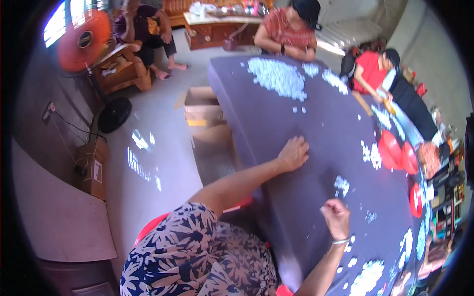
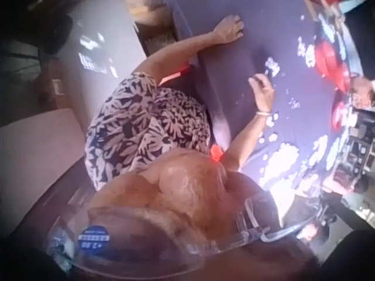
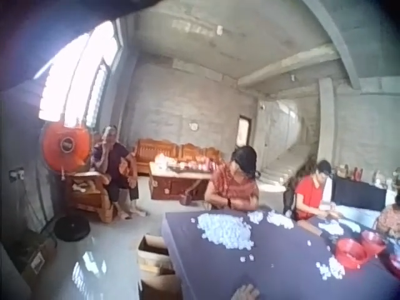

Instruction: The person assembles small plastic components by inserting metal pins into the plastic pieces by hand, fitting the parts together, and placing the assembled pieces on the table.

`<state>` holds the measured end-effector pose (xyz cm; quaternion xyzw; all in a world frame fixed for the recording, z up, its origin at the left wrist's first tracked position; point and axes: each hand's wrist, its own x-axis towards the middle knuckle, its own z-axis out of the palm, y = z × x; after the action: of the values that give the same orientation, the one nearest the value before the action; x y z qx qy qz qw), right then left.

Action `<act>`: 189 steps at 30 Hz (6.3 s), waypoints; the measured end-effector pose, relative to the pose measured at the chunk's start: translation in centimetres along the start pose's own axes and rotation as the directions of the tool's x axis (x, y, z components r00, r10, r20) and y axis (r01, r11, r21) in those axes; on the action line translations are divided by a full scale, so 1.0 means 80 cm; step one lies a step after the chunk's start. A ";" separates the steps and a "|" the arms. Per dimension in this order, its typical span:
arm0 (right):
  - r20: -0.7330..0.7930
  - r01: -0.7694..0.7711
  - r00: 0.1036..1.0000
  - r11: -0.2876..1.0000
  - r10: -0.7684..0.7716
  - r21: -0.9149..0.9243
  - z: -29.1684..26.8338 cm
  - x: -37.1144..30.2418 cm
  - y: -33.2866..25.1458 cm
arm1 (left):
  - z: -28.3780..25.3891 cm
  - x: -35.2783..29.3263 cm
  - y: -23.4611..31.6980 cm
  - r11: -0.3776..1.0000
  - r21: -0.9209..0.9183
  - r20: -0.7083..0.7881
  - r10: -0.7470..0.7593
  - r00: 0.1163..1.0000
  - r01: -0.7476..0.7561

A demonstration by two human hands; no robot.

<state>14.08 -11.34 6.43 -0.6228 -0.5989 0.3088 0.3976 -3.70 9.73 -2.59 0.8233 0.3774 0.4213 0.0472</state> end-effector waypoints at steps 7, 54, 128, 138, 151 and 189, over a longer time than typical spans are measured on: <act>-0.189 -0.003 0.982 0.999 0.011 0.044 -0.043 -0.026 -0.017 | -0.022 0.027 -0.031 0.997 0.077 0.006 0.016 1.000 -0.016; -0.299 -0.038 0.954 0.994 0.005 -0.105 -0.026 0.046 0.080 | 0.027 -0.006 0.072 0.868 -0.497 0.180 0.127 0.976 -0.021; -0.056 -0.037 0.994 0.753 0.098 0.657 0.025 0.027 0.044 | -0.021 -0.032 0.112 -0.185 -0.680 0.693 0.154 0.705 0.709; -0.129 -0.074 0.981 0.900 0.142 0.430 0.010 0.022 0.043 | -0.031 -0.039 0.128 0.145 -0.849 0.524 0.092 0.847 0.509; -0.100 -0.065 0.990 0.957 0.097 0.283 0.005 0.023 0.036 | -0.020 -0.033 0.113 0.176 -0.883 0.460 0.148 0.875 0.435; -0.246 -0.055 0.951 0.882 0.190 0.468 0.031 0.023 0.041 | -0.026 -0.044 0.127 0.387 -0.768 0.562 0.026 0.827 0.510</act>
<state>13.80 -9.08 2.54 -0.5869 -0.4053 0.3726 0.5937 -0.58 -0.33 0.42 0.6770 0.1889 0.3210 0.6348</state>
